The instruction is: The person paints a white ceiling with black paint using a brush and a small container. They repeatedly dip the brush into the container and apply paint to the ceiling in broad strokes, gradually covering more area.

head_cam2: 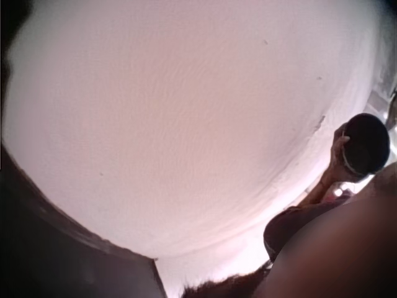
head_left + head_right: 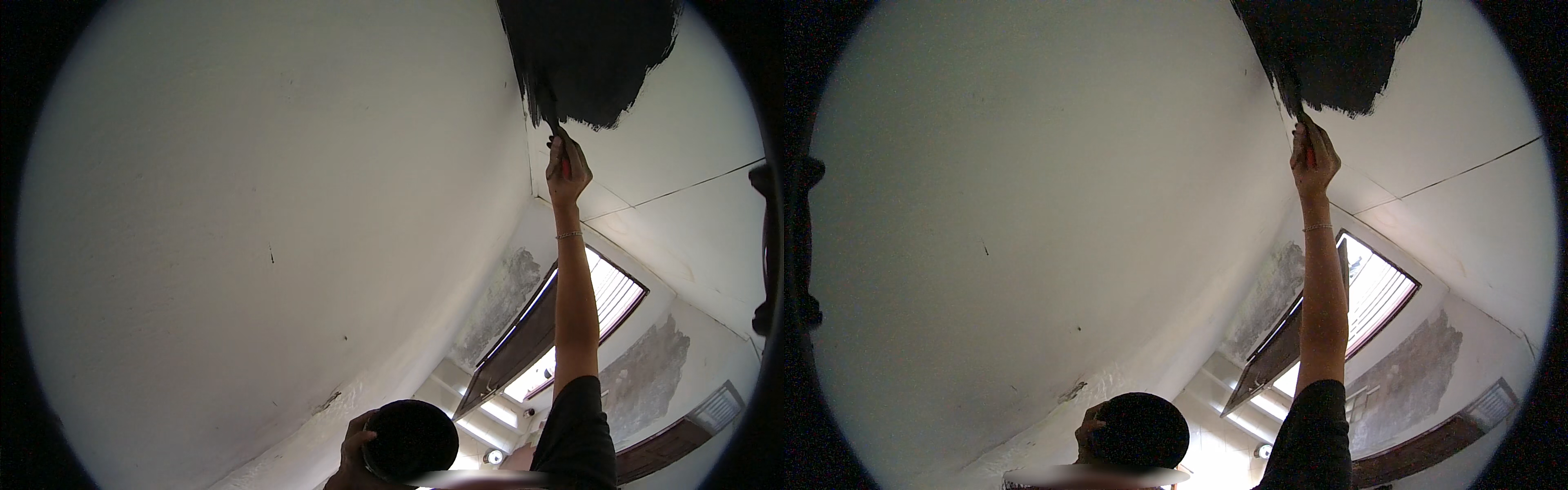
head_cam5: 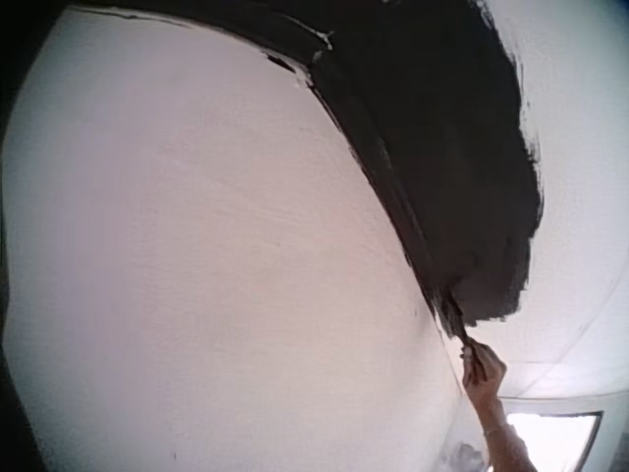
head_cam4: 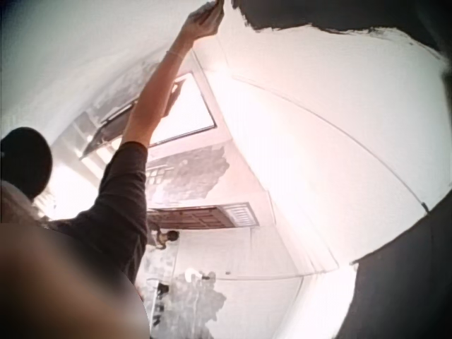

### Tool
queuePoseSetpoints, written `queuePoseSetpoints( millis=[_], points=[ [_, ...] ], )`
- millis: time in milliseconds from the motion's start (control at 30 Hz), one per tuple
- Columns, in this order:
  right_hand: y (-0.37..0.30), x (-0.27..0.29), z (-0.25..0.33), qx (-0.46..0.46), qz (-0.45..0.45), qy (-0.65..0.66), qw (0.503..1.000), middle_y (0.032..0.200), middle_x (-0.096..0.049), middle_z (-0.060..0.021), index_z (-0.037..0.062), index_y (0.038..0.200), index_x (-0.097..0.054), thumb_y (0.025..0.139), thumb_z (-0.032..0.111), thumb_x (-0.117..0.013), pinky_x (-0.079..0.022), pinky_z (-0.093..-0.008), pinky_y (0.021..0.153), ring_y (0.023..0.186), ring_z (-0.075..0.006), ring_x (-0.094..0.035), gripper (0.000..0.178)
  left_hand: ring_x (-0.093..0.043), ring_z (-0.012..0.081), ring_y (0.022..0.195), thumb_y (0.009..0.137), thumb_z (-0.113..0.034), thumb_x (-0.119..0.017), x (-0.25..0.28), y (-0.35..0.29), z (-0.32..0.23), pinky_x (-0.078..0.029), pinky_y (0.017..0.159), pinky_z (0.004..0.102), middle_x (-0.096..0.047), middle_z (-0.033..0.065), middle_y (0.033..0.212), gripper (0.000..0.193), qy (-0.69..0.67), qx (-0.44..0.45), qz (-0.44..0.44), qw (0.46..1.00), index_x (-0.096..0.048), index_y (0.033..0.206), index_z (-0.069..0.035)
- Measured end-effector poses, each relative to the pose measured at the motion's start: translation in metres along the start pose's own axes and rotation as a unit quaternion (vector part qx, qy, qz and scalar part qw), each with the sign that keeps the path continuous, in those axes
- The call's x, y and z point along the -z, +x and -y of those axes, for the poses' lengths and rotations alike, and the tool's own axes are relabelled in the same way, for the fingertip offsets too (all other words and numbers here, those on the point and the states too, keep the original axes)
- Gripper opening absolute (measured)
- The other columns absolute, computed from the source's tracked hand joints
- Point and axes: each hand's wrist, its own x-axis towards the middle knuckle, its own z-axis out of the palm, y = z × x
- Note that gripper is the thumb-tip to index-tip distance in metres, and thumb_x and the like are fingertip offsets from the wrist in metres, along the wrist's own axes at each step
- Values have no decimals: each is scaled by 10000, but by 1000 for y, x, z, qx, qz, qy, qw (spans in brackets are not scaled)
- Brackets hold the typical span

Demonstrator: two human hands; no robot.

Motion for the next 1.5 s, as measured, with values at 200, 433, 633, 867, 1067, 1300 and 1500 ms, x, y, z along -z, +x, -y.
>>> queuePoseSetpoints(
  millis=[200, 433, 633, 867, 1067, 1300, 1500],
  points=[
    [3, -10, -11, 2, 56, -34, 998, 921, -755, -149, -11, 1127, -735, 960, 72, -716, -577, -284, 624, 724, -206, -734, 188, -450, 462, 1373, 531, -362, -1023, -2, -1, 4, -426, 1101, 550, -389, 296, 1478, 1183, -4, 11, 6, 1000, -334, 1484, -230],
    [-36, -5, -28, -82, 55, -59, 993, 889, -753, -129, -5, 1117, -745, 966, 90, -724, -568, -269, 607, 690, -143, -710, 180, -436, 467, 1382, 535, -386, -1018, 3, 0, 10, -420, 1105, 558, -375, 299, 1490, 1190, -13, 23, -3, 1000, -333, 1495, -227],
    [-27, -11, -15, -1, 7, -12, 1000, 957, -763, -140, 3, 1104, -744, 964, 87, -722, -603, -283, 647, 755, -168, -744, 165, -425, 472, 1388, 537, -406, -1014, 6, -2, 20, -414, 1108, 564, -363, 301, 1500, 1197, -20, 44, -14, 999, -332, 1504, -225],
    [-55, -26, -56, -58, 34, -35, 997, 957, -767, -123, 0, 1117, -744, 960, 86, -727, -583, -278, 623, 714, -159, -720, 180, -412, 477, 1397, 541, -430, -1010, 8, -6, 32, -407, 1112, 572, -349, 304, 1512, 1205, -33, 76, -20, 996, -331, 1514, -222],
    [-88, -13, -86, -160, 87, -111, 977, 911, -755, -137, -5, 1131, -742, 979, 89, -704, -588, -288, 638, 735, -169, -735, 183, -400, 482, 1403, 543, -450, -1006, 11, -18, 45, -402, 1115, 579, -337, 306, 1522, 1212, -64, 126, -26, 990, -330, 1523, -219],
    [-64, -4, -43, -31, 29, -19, 999, 966, -764, -150, -10, 1120, -739, 952, 64, -734, -581, -277, 623, 724, -185, -733, 184, -387, 487, 1412, 547, -474, -1002, 16, -31, 75, -395, 1119, 587, -323, 309, 1534, 1221, -146, 246, -47, 957, -328, 1533, -216],
    [-58, -18, -54, -35, 50, -71, 996, 977, -766, -156, -7, 1112, -738, 949, 63, -734, -588, -292, 628, 757, -203, -748, 178, -375, 492, 1418, 549, -494, -998, 17, -32, 96, -389, 1122, 594, -311, 311, 1544, 1230, -203, 331, -66, 919, -327, 1542, -214]
  ],
)
